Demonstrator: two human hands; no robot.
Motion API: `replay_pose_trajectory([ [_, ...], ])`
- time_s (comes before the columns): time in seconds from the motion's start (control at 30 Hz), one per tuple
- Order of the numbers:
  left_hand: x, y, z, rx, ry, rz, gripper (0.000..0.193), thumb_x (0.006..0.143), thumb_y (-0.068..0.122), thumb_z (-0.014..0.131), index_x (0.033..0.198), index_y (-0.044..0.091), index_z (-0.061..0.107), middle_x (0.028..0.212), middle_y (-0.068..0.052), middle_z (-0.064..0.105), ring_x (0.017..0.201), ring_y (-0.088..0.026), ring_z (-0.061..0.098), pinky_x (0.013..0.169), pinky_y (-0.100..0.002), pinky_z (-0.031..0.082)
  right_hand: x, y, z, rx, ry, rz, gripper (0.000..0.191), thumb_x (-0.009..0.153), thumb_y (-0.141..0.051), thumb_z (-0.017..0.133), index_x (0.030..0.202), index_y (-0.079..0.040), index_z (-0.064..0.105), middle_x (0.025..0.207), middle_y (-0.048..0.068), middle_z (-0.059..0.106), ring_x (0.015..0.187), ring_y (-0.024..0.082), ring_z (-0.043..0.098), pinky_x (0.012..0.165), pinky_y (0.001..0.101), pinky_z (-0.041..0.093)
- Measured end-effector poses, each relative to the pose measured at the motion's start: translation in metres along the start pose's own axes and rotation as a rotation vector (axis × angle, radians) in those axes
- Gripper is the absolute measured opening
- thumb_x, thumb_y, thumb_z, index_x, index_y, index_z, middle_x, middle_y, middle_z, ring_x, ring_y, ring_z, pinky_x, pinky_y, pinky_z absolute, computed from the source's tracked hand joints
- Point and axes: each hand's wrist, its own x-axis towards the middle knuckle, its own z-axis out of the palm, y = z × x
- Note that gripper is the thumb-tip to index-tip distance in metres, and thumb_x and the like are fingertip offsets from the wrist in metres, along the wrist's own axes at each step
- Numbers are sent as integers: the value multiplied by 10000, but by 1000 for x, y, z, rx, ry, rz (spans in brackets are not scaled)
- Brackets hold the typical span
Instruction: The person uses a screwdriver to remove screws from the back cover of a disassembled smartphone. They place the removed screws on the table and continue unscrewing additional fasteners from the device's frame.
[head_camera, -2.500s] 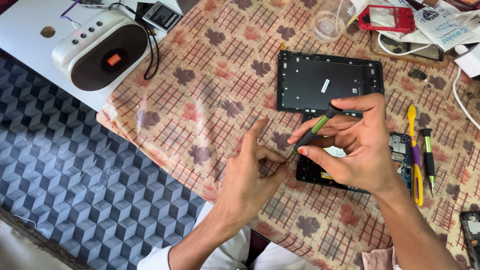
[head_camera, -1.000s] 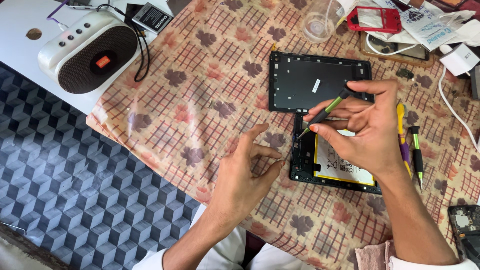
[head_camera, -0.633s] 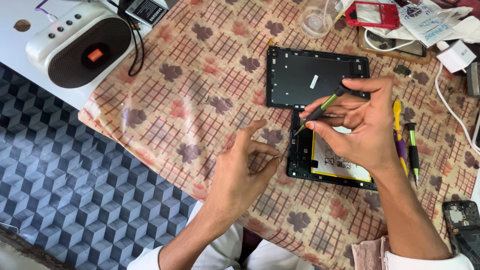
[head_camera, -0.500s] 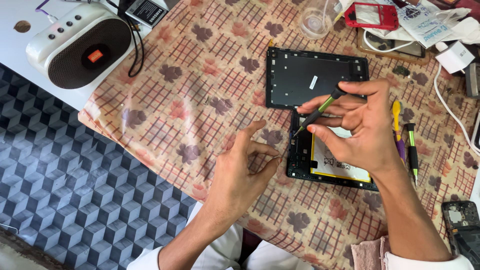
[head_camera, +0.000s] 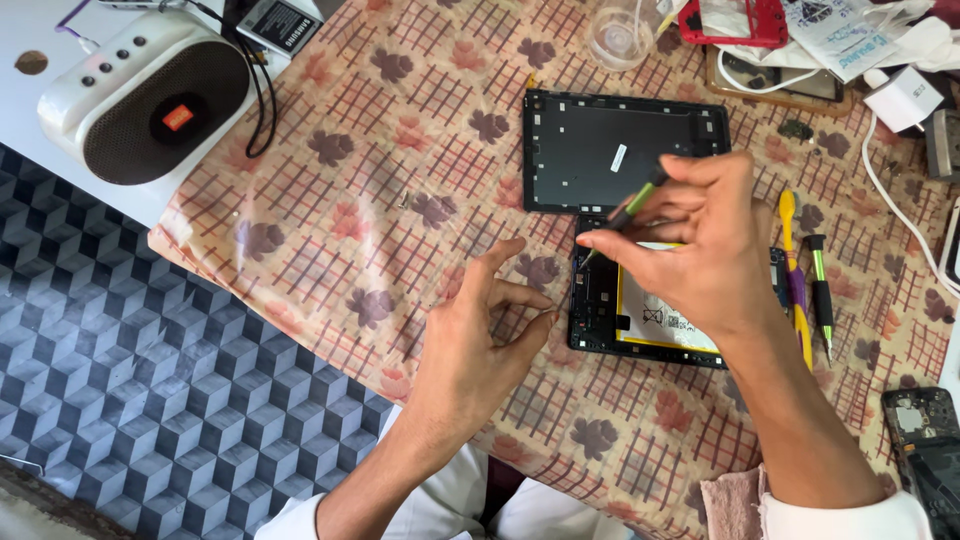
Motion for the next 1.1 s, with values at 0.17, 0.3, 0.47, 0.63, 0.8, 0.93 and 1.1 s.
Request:
replay_pose_trajectory([
  [0.17, 1, -1, 0, 8, 11, 27, 655, 833, 65, 767, 1418, 40, 475, 951, -83, 817, 831, -207, 803, 724, -309, 590, -3, 0, 0, 152, -69, -106, 608, 892, 107, 734, 1246, 16, 249, 1215, 301, 638, 1131, 302, 708, 917, 370, 648],
  [0.3, 0, -1, 0, 0, 21, 87, 659, 838, 48, 765, 1426, 21, 468, 963, -82, 814, 898, -219, 800, 783, -317, 592, -7, 2, 4, -151, -4, -87, 661, 850, 3, 848, 1231, -5, 309, 1028, 244, 714, 995, 245, 767, 845, 345, 673],
  [0.47, 1, -2, -1, 4, -12, -12, 665, 820, 63, 766, 1416, 38, 472, 963, -68, 812, 842, -214, 801, 738, -316, 594, -5, 1, 1, 198, -152, -75, 605, 936, 84, 735, 1295, 3, 255, 1228, 286, 669, 1110, 268, 736, 932, 361, 670],
  [0.63, 1, -1, 0, -5, 12, 47, 655, 830, 53, 763, 1420, 30, 481, 964, -75, 816, 880, -217, 806, 766, -314, 600, -3, -6, 4, -230, -24, 43, 674, 804, -48, 857, 1212, -13, 322, 963, 218, 728, 909, 209, 778, 767, 312, 665],
  [0.8, 1, -2, 0, 9, 9, 27, 653, 825, 61, 762, 1416, 36, 485, 952, -71, 816, 871, -215, 807, 765, -312, 599, 1, -9, 5, 97, -62, -29, 626, 895, 28, 799, 1258, 23, 288, 1043, 217, 701, 987, 241, 744, 832, 317, 645],
  [0.93, 2, -2, 0, 22, 36, 88, 651, 828, 48, 764, 1418, 28, 490, 952, -76, 820, 911, -225, 804, 806, -324, 591, 3, -4, 8, -168, 39, -76, 728, 809, -34, 912, 1227, 30, 320, 942, 226, 717, 888, 244, 771, 761, 321, 657],
  [1.1, 2, -2, -1, 56, 2, -22, 657, 825, 98, 762, 1423, 60, 493, 981, -62, 819, 931, -218, 807, 820, -329, 598, 3, -1, 7, 93, -50, 38, 663, 865, -81, 864, 1241, 0, 324, 1049, 193, 724, 951, 235, 769, 810, 309, 651],
])
